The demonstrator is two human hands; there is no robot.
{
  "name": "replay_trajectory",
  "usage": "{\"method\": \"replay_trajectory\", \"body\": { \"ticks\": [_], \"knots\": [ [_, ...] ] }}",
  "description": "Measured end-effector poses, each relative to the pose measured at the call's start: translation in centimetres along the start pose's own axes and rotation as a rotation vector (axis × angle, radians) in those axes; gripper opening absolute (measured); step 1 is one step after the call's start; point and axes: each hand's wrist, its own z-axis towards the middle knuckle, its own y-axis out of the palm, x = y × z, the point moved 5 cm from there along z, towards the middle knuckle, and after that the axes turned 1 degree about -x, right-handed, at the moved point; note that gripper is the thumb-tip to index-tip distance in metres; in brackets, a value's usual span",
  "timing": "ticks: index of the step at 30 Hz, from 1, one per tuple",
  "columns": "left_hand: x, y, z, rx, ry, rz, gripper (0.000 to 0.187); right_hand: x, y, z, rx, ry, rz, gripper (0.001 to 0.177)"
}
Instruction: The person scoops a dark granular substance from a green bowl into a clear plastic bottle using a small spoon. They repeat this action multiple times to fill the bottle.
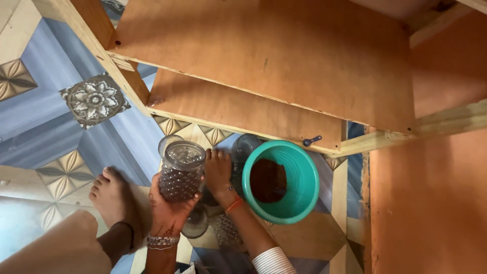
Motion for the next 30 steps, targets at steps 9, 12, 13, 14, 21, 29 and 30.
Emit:
{"method": "replay_trajectory", "body": {
  "ticks": [9, 12, 13, 14, 21, 29, 30],
  "knots": [
    [0.0, 0.5, 0.1, -0.028, -0.009, 0.012, 0.056, -0.1, 0.2, -0.4, 0.009, -0.032, -0.022, 0.053],
    [-0.4, 0.8, -0.1, -0.038, -0.028, -0.024, 0.050, 0.5, 1.4, -0.9, 0.017, 0.001, 0.049, 0.037],
    [-0.4, 0.9, -0.3, -0.046, -0.033, -0.032, 0.048, 0.7, 1.9, -1.0, 0.028, 0.022, 0.102, 0.038],
    [-0.4, 1.2, -0.5, -0.081, -0.028, -0.038, 0.049, 0.8, 2.5, -1.0, 0.030, 0.009, 0.130, 0.033],
    [0.5, 2.8, -3.2, -0.232, 0.023, -0.073, 0.046, 1.3, 2.5, -1.4, 0.152, -0.046, 0.466, 0.026],
    [1.2, 2.4, -7.9, -0.264, 0.075, 0.112, 0.047, 1.9, -13.0, -5.5, 0.175, -0.215, 0.625, 0.050],
    [1.2, 2.1, -8.0, -0.211, 0.073, 0.141, 0.045, 2.4, -15.1, -6.3, 0.189, -0.270, 0.595, 0.052]
  ]
}}
